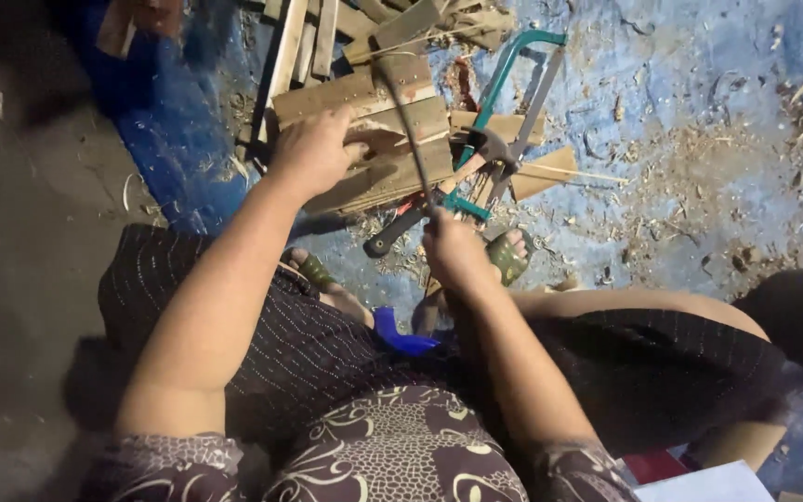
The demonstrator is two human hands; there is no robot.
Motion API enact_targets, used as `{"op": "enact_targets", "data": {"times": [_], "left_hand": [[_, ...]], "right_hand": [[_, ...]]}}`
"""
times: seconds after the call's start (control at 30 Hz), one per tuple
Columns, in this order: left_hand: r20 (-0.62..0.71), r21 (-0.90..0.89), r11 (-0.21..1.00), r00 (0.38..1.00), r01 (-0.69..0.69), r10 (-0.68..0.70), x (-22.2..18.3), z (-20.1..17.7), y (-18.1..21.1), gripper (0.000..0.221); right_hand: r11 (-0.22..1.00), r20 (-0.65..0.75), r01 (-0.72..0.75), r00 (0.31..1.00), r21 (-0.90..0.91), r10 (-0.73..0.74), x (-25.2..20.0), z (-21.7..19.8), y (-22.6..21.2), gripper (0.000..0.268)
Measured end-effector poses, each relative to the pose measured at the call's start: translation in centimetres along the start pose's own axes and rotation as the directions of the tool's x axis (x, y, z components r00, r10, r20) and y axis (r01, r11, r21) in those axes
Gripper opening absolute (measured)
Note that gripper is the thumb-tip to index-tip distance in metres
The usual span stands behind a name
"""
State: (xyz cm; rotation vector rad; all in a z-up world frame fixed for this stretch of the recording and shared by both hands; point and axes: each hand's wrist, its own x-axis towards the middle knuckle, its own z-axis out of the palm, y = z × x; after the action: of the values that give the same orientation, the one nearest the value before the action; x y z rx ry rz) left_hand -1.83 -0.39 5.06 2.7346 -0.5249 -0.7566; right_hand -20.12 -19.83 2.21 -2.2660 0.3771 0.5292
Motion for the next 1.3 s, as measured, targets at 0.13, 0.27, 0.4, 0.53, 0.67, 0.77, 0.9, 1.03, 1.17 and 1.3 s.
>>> {"op": "enact_targets", "data": {"times": [0.13, 0.27, 0.4, 0.53, 0.67, 0.77, 0.9, 1.03, 1.17, 1.3], "left_hand": [[-0.064, -0.002, 0.997, 0.994, -0.083, 0.083, -0.1, -1.7, 0.8, 0.040], [-0.186, -0.151, 0.981, 0.978, -0.123, 0.094, 2.4, 3.1, -3.6, 0.040], [-0.367, -0.441, 0.863, 0.927, -0.248, 0.079, 3.1, 4.1, -3.4, 0.033], [-0.225, -0.529, 0.838, 0.974, -0.129, 0.008, 6.1, 9.0, -6.0, 0.038], [-0.103, -0.390, 0.920, 0.992, 0.027, -0.073, 6.6, 9.8, -7.4, 0.052], [-0.103, -0.319, 0.946, 0.990, 0.061, -0.098, 8.0, 10.8, -9.3, 0.050], [-0.111, -0.263, 0.964, 0.992, 0.027, -0.058, 5.2, 7.0, -6.1, 0.048], [-0.058, 0.026, 0.998, 0.997, 0.049, -0.047, 5.6, 7.5, -5.6, 0.028], [0.003, 0.063, 0.994, 0.996, 0.089, -0.089, 6.9, 8.2, -5.7, 0.022], [0.063, -0.008, 0.990, 0.988, 0.139, -0.138, 5.1, 4.1, -2.7, 0.034]], "right_hand": [[0.998, 0.034, -0.056, 0.998, 0.006, 0.056, 5.0, 3.2, 5.0, 0.024], [0.987, 0.023, -0.073, 0.997, 0.143, 0.071, -0.3, -2.6, -0.9, 0.029], [0.986, 0.000, -0.090, 0.996, 0.140, 0.091, -0.8, -3.4, -1.1, 0.029], [0.984, 0.048, -0.109, 0.993, 0.138, 0.103, 0.8, -1.3, 0.3, 0.031], [0.967, 0.138, -0.184, 0.977, 0.174, 0.161, 2.9, 1.2, 2.5, 0.024], [0.974, 0.158, -0.174, 0.976, 0.148, 0.151, 3.0, 1.1, 2.0, 0.027], [0.980, 0.207, -0.170, 0.967, 0.105, 0.146, 2.9, 2.2, 1.5, 0.028], [0.988, 0.217, -0.155, 0.965, 0.010, 0.149, 3.6, 3.3, 2.5, 0.036], [0.994, 0.175, -0.109, 0.979, -0.011, 0.110, 3.8, 3.9, 3.5, 0.038], [1.000, 0.123, 0.005, 0.992, 0.027, -0.008, -0.5, -1.1, -3.8, 0.034]]}}
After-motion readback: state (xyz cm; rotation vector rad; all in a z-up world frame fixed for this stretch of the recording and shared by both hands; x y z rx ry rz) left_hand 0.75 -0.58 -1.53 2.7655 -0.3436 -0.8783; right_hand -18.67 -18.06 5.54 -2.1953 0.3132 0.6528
